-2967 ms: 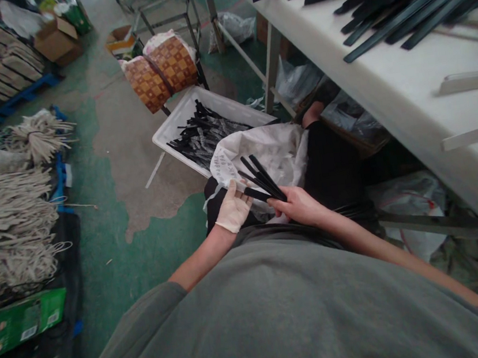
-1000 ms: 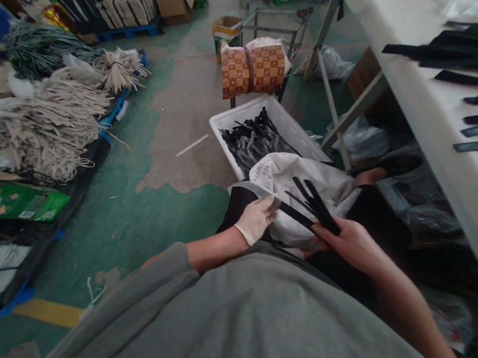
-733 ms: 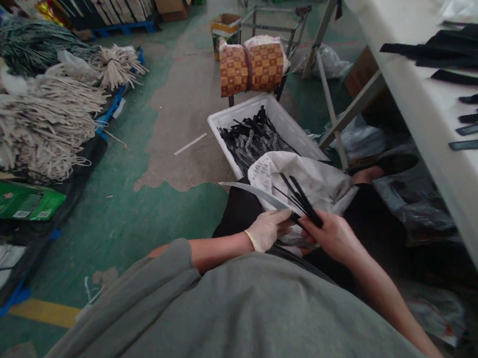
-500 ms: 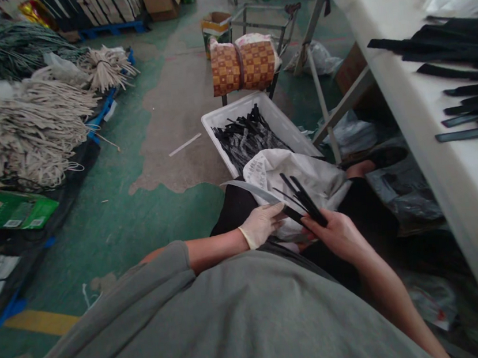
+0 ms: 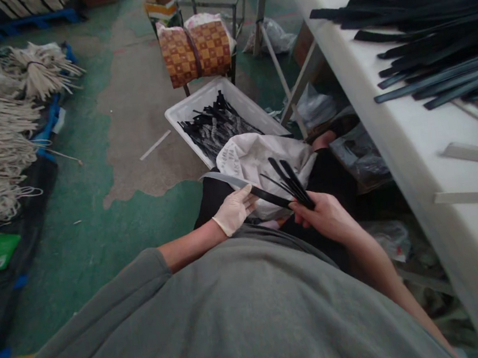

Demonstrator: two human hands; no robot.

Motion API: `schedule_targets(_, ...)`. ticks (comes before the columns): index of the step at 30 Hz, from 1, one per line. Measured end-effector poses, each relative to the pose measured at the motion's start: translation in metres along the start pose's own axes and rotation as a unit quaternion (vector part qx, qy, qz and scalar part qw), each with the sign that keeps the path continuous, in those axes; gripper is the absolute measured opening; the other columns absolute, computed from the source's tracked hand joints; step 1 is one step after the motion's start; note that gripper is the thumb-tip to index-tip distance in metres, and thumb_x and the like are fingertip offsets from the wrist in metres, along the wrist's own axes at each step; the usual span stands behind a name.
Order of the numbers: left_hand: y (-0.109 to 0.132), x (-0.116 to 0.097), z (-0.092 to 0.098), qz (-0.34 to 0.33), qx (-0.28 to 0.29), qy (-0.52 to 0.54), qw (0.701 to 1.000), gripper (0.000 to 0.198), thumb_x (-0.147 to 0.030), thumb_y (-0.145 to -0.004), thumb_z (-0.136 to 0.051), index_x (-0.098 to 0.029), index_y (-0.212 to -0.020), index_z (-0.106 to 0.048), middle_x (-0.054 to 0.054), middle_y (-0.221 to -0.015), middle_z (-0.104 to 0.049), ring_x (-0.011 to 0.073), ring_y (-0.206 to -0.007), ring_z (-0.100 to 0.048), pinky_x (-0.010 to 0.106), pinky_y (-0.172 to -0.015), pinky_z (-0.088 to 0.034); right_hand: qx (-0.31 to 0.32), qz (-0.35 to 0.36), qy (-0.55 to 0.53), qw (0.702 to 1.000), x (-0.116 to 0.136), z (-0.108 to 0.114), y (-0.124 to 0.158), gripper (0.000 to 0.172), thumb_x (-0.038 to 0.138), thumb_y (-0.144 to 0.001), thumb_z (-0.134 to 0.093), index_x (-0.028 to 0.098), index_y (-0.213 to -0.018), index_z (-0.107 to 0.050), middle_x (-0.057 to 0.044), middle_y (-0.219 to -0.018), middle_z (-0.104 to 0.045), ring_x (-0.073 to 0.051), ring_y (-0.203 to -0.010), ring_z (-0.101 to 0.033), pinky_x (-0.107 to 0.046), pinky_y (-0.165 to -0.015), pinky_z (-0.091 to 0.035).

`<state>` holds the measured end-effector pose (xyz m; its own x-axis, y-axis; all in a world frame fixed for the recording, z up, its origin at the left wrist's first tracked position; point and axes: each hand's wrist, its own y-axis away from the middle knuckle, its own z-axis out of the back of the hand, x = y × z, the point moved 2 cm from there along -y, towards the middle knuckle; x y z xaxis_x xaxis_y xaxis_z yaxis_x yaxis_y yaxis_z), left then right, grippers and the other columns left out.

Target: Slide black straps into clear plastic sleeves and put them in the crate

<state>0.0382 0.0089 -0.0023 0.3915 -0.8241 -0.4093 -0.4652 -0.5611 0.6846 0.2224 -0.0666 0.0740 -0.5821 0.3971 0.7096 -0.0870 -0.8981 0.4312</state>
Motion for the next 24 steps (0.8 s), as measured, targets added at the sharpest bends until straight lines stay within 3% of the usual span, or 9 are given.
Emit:
schedule_targets(4, 0.005, 0.002, -0.008, 0.035, 0.025, -0.013, 0.999, 0.012, -0.028, -0.086, -0.067, -0.016, -0.086, -0.068, 0.004, -0.091, -0.073, 0.0119, -0.084, -0.065, 0.024, -0.081, -0.046, -0.035, 0.033, -0.039, 0.998, 0.005, -0.009, -0.014, 0.025, 0.039, -0.086, -0.056, 0.018, -0.076, -0.064, -0.002, -0.063, -0.068, -0.012, -0.045, -0.055, -0.024, -0.047, -0.043)
schedule_targets(8, 0.006, -0.008, -0.005, 0.056, 0.033, 0.012, 0.998, 0.014, -0.029, -0.089, -0.063, -0.016, -0.086, -0.067, 0.005, -0.093, -0.073, 0.014, -0.091, -0.067, 0.027, -0.088, -0.047, -0.113, 0.07, -0.14, 0.981, -0.009, -0.004, -0.014, 0.033, 0.04, -0.087, -0.056, 0.015, -0.103, -0.071, -0.006, -0.088, -0.075, -0.01, -0.044, -0.051, -0.026, -0.046, -0.045)
schedule_targets(11, 0.007, -0.008, 0.001, 0.089, 0.055, 0.014, 0.994, 0.014, -0.026, -0.092, -0.058, -0.016, -0.088, -0.068, 0.005, -0.094, -0.073, 0.0142, -0.092, -0.068, 0.027, -0.089, -0.047, -0.121, 0.176, -0.115, 0.97, -0.01, -0.004, -0.01, 0.029, 0.029, -0.084, -0.06, 0.019, -0.109, -0.072, -0.009, -0.114, -0.072, -0.018, -0.075, -0.069, -0.032, -0.07, -0.055)
schedule_targets(13, 0.007, -0.003, 0.003, 0.104, 0.105, 0.023, 0.989, 0.015, -0.021, -0.093, -0.053, -0.016, -0.091, -0.068, 0.006, -0.095, -0.073, 0.0145, -0.091, -0.068, 0.028, -0.091, -0.047, -0.085, 0.259, -0.072, 0.959, -0.003, -0.008, -0.011, 0.032, 0.018, -0.081, -0.061, 0.023, -0.111, -0.072, -0.007, -0.127, -0.067, -0.023, -0.105, -0.068, -0.037, -0.092, -0.052)
schedule_targets(15, 0.009, 0.002, 0.001, 0.113, 0.172, 0.029, 0.978, 0.019, -0.017, -0.092, -0.049, -0.015, -0.096, -0.068, 0.008, -0.098, -0.073, 0.0164, -0.093, -0.069, 0.031, -0.095, -0.047, -0.054, 0.3, -0.039, 0.952, 0.004, -0.014, -0.013, 0.039, 0.009, -0.077, -0.057, 0.023, -0.109, -0.073, -0.007, -0.132, -0.064, -0.023, -0.116, -0.063, -0.037, -0.099, -0.048)
schedule_targets(18, 0.014, 0.005, -0.002, 0.119, 0.246, 0.019, 0.962, 0.023, -0.015, -0.09, -0.049, -0.012, -0.104, -0.067, 0.013, -0.105, -0.072, 0.0218, -0.102, -0.068, 0.036, -0.1, -0.044, -0.044, 0.306, -0.022, 0.951, 0.012, -0.019, -0.019, 0.039, 0.004, -0.074, -0.053, 0.021, -0.103, -0.074, -0.007, -0.126, -0.068, -0.023, -0.108, -0.067, -0.034, -0.093, -0.051)
schedule_targets(20, 0.017, 0.005, -0.003, 0.14, 0.276, 0.008, 0.951, 0.027, -0.017, -0.089, -0.05, -0.01, -0.108, -0.067, 0.016, -0.111, -0.071, 0.0255, -0.109, -0.066, 0.04, -0.102, -0.042, -0.045, 0.285, -0.012, 0.957, 0.012, -0.02, -0.022, 0.032, 0.008, -0.076, -0.055, 0.02, -0.099, -0.074, -0.006, -0.108, -0.075, -0.021, -0.094, -0.071, -0.031, -0.083, -0.053)
schedule_targets(22, 0.017, 0.005, -0.001, 0.186, 0.28, -0.005, 0.942, 0.031, -0.022, -0.09, -0.049, -0.008, -0.111, -0.066, 0.019, -0.116, -0.069, 0.0281, -0.112, -0.064, 0.042, -0.101, -0.043, -0.066, 0.246, -0.01, 0.967, 0.01, -0.018, -0.022, 0.021, 0.018, -0.079, -0.059, 0.019, -0.093, -0.075, -0.005, -0.087, -0.076, -0.02, -0.078, -0.07, -0.028, -0.072, -0.053)
schedule_targets(24, 0.011, 0.004, 0.007, 0.23, 0.241, -0.011, 0.943, 0.036, -0.031, -0.092, -0.048, -0.008, -0.113, -0.065, 0.019, -0.113, -0.07, 0.0292, -0.109, -0.065, 0.041, -0.095, -0.047, -0.089, 0.206, -0.037, 0.974, 0.006, -0.013, -0.017, 0.018, 0.029, -0.081, -0.063, 0.017, -0.086, -0.074, -0.004, -0.072, -0.073, -0.018, -0.064, -0.066, -0.026, -0.06, -0.051)
